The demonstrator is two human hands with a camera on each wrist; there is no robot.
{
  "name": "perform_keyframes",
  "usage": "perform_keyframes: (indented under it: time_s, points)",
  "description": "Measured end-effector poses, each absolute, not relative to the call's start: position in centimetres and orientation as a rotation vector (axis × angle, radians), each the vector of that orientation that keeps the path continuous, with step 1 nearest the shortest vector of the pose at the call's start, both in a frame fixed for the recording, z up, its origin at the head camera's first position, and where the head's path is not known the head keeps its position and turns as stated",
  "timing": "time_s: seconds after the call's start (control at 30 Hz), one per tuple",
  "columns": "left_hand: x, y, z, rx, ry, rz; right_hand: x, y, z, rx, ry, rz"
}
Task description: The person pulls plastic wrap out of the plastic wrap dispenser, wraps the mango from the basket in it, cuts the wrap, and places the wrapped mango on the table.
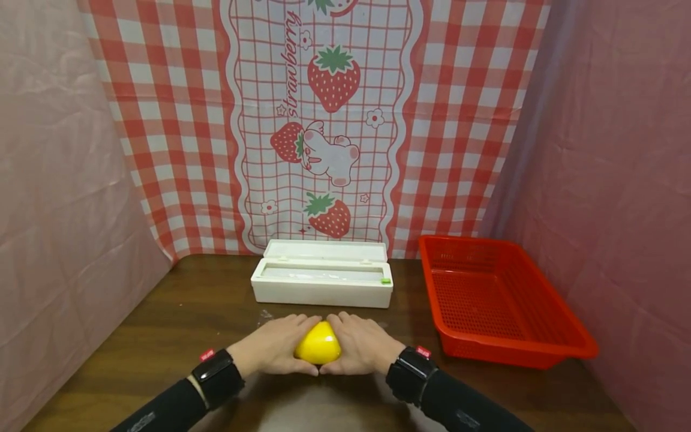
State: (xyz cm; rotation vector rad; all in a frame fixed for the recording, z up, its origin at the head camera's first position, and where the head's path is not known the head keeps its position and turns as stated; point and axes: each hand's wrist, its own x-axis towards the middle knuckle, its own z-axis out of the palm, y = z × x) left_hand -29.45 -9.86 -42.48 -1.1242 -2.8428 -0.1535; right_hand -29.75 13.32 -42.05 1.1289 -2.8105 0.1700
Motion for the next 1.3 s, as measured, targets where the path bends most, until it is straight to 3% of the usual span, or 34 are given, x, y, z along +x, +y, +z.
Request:
perform_keyframes:
  time_s: [0.87,1.3]
  points:
    - [-28.2,-14.0,-39.3,-0.988,-2.764,-0.275,-28.6,14.5,-38.1,1.128,-2.734,0.23]
    - [-29.5,-16.5,-39.6,-0.738,-2.808,-0.712,-28.9,15.3,-36.5,1.019,-2.766,0.342]
